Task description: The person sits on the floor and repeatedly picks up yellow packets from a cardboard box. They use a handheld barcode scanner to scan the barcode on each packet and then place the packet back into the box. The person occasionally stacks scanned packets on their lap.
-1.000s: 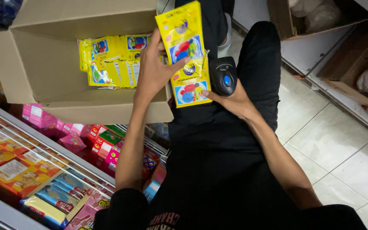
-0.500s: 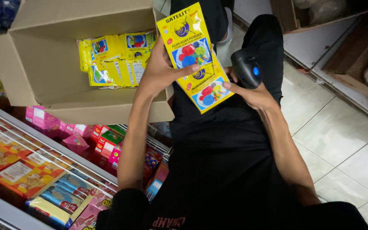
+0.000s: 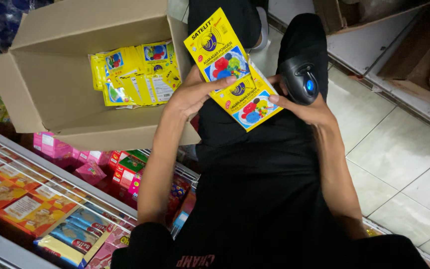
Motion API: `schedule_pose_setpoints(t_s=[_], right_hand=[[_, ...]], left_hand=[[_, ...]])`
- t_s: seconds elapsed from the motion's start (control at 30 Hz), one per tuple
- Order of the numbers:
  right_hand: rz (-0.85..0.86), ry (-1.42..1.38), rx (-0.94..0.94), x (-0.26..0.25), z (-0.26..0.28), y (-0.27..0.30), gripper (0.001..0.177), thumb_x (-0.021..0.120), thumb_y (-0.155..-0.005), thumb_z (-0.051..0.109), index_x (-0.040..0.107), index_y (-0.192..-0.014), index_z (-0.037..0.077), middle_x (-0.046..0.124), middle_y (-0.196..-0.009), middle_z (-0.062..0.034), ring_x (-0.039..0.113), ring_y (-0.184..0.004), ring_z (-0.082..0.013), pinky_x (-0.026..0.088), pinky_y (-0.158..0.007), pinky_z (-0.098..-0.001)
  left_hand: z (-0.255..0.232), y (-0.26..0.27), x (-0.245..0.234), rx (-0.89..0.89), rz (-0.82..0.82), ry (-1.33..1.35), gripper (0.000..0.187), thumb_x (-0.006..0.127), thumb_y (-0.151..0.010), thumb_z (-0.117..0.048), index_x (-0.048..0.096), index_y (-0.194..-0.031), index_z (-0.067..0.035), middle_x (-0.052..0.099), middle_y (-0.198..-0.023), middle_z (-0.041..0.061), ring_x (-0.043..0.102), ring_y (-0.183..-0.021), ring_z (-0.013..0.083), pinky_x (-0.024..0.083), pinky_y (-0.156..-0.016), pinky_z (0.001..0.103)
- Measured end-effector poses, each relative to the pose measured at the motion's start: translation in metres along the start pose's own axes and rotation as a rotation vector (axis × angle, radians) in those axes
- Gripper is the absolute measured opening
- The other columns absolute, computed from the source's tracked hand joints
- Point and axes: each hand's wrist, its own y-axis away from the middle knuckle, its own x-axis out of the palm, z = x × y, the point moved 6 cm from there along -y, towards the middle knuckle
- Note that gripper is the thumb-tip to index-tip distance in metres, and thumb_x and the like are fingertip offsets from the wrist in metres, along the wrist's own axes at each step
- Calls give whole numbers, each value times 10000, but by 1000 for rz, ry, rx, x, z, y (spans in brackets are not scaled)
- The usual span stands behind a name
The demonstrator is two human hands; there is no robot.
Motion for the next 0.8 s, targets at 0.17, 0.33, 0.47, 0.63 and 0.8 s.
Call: schedule_pose_setpoints(t_s=[0.17, 0.33, 0.47, 0.63, 0.8], right_hand=[[36, -61, -10, -7, 1, 1, 416, 830, -886, 149, 693, -1252, 6, 586, -1021, 1, 535, -962, -119, 457, -849, -271], [-15, -217, 35, -8, -6, 1, 418, 802, -884, 119, 648, -1256, 8, 694, -1160, -49, 626, -1074, -135, 522, -944, -301], [-22, -239, 57, -6, -8, -1, 430, 803, -883, 114, 637, -1265, 9, 693, -1181, -62, 621, -1067, -139, 523, -939, -307], [-54, -244, 36, -8, -3, -2, 423, 817, -906, 121, 664, -1277, -12, 631, -1117, -46, 591, -1039, -138, 502, -930, -300], [-70, -352, 58, -2, 3, -3, 413, 790, -903, 131, 645, -1265, -5, 666, -1148, -53, 610, -1069, -136, 521, -960, -292]], left_hand=[[-2, 0, 8, 13, 37, -117, 547, 872, -829, -68, 631, -1312, 23, 729, -1248, 113, 700, -1161, 195, 579, -1012, 348], [0, 0, 16, 82, 69, -173, 681, 924, -732, -29, 595, -1327, 9, 705, -1256, 100, 685, -1168, 200, 574, -1018, 372], [4, 1, 12, 44, 141, -194, 702, 908, -735, -21, 572, -1351, -12, 669, -1293, 74, 632, -1222, 180, 515, -1066, 374], [-5, 2, -4, -53, 45, -230, 450, 772, -959, -145, 619, -1357, -1, 732, -1292, 84, 635, -1200, 183, 510, -1055, 367], [-32, 6, 8, 148, 46, -337, 463, 825, -905, -70, 608, -1303, 17, 744, -1253, 100, 719, -1153, 163, 602, -1023, 331]])
